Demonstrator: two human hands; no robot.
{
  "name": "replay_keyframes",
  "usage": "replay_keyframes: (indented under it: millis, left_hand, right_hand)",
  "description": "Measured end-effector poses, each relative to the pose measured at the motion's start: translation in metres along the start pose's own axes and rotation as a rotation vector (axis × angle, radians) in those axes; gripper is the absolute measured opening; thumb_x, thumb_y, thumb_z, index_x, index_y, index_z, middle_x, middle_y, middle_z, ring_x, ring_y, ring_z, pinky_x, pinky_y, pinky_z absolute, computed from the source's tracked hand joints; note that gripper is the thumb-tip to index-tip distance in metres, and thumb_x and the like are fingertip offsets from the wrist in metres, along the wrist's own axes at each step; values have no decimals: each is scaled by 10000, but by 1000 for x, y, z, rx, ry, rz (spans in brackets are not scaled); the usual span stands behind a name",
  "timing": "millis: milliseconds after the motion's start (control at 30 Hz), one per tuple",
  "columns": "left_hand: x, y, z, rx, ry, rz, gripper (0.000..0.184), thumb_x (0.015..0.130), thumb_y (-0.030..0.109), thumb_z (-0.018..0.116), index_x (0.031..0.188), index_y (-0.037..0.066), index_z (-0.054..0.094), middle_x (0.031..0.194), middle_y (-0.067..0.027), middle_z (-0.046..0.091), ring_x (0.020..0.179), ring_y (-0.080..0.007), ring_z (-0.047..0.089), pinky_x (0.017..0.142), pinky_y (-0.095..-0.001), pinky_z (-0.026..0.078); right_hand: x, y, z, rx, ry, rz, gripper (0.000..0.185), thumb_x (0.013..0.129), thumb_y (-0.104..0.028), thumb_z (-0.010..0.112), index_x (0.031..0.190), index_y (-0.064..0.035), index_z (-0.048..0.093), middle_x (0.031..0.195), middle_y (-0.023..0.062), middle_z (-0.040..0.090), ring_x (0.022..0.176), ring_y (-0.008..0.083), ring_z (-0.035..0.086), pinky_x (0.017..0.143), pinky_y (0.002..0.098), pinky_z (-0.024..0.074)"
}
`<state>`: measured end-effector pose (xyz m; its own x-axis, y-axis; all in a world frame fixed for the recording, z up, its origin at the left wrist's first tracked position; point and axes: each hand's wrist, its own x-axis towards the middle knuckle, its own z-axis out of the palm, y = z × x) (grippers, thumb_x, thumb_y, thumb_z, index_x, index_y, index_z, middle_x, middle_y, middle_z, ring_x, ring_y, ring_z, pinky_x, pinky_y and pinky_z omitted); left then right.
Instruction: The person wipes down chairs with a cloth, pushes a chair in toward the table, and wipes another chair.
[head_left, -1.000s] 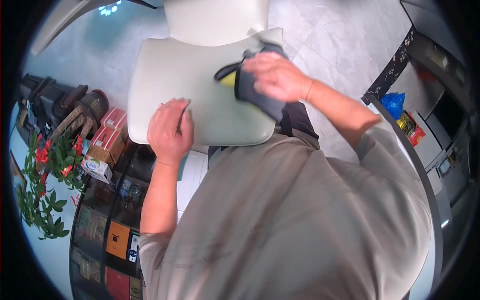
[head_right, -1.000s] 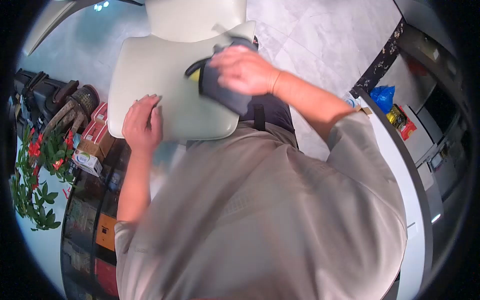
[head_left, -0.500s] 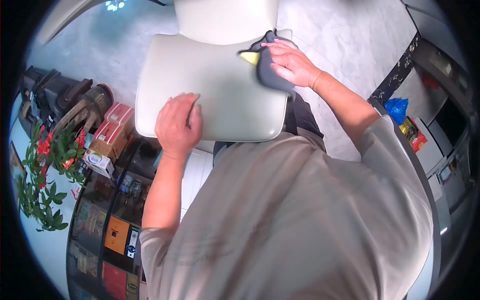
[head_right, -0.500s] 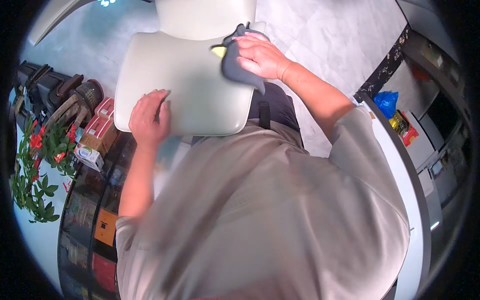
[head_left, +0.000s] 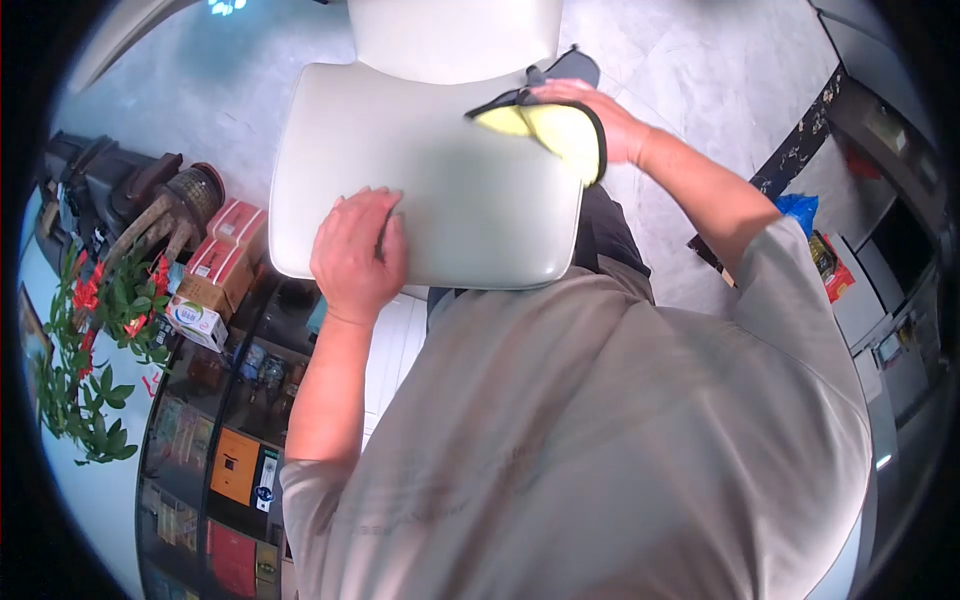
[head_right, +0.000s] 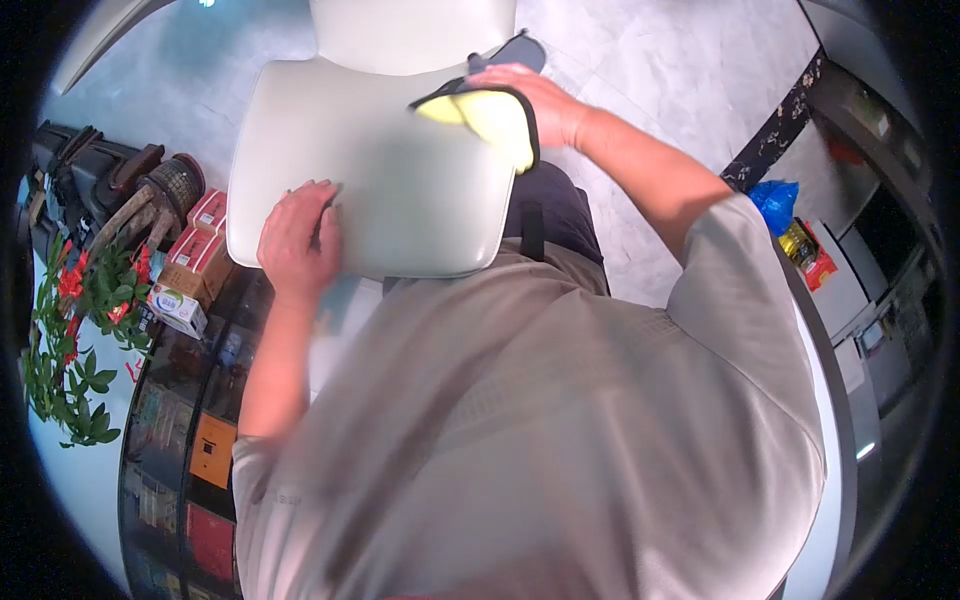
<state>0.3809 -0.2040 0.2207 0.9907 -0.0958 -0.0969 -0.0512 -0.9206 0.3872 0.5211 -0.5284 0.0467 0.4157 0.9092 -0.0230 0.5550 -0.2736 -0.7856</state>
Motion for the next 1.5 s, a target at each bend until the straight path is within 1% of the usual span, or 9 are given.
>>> replay_keyframes:
  millis: [233, 433, 600, 700, 800, 833, 1100, 1300, 1500]
  left_hand:
    - [0, 2, -2, -1, -30, -18, 219, 886, 103, 647, 1079, 117, 750, 1075, -69, 756, 1055, -282, 729, 993, -455, 552]
    - [1, 1, -2, -2, -48, -28, 244, 854, 74, 657, 1077, 110, 749, 1084, -71, 755, 1069, -284, 726, 998, -458, 551]
    - [0, 0, 1, -9, -24, -3, 229, 826, 78, 685, 1046, 105, 743, 1064, -77, 741, 1031, -303, 723, 966, -465, 555]
    - [0, -4, 2, -10, -1, 7, 224, 829, 81, 683, 1043, 103, 744, 1067, -78, 742, 1025, -304, 723, 964, -465, 556]
    - [-1, -2, -1, -6, -11, 8, 216, 837, 89, 680, 1043, 103, 746, 1069, -75, 743, 1020, -300, 724, 963, -461, 556]
    - [0, -3, 1, 8, -22, -3, 212, 842, 95, 680, 1043, 105, 747, 1069, -74, 743, 1018, -297, 724, 963, -458, 556]
    - [0, -1, 1, -3, 12, 13, 199, 854, 100, 679, 1041, 111, 746, 1060, -71, 741, 1016, -287, 722, 968, -447, 553]
    - [-3, 0, 0, -16, -10, -5, 188, 859, 100, 680, 1036, 111, 743, 1052, -67, 741, 1007, -287, 722, 956, -444, 555]
    - [-3, 3, -1, -1, 15, 11, 186, 861, 99, 675, 1034, 112, 742, 1037, -70, 744, 1000, -292, 724, 957, -442, 554]
  right_hand:
    - [-2, -52, 11, 220, 24, 266, 520, 828, -346, 752, 1293, -124, 685, 1350, 109, 673, 1308, 342, 575, 1161, 447, 408]
    - [3, -159, -28, 333, 3, -174, 301, 860, -202, 706, 1117, -48, 737, 1468, 150, 598, 1356, 348, 564, 1161, 484, 424]
    - [3, -87, -18, 200, 17, -209, 364, 842, -280, 728, 1108, -30, 730, 1431, 188, 614, 1325, 353, 585, 1114, 489, 452]
    - [1, -37, 2, 159, 84, 87, 436, 779, -290, 763, 1171, -104, 717, 1353, 128, 652, 1297, 358, 573, 1096, 448, 447]
    - [4, -90, -15, 171, 28, 181, 485, 810, -316, 750, 1253, -126, 696, 1370, 133, 641, 1321, 349, 562, 1137, 450, 423]
    - [0, -95, -5, 164, 65, -3, 429, 886, -294, 685, 1275, -114, 684, 1390, 134, 632, 1327, 347, 560, 1145, 461, 415]
    - [9, -42, -5, 157, -17, 193, 307, 966, -257, 582, 898, -3, 741, 1268, 156, 698, 1281, 345, 591, 1161, 488, 380]
    - [-3, -79, -3, 233, 42, 32, 269, 981, -265, 571, 1015, -78, 761, 1372, 83, 673, 1357, 246, 564, 1222, 479, 328]
    - [18, -43, -9, 111, -155, 300, 267, 975, -252, 554, 902, -58, 723, 1208, 134, 708, 1215, 315, 620, 1190, 499, 363]
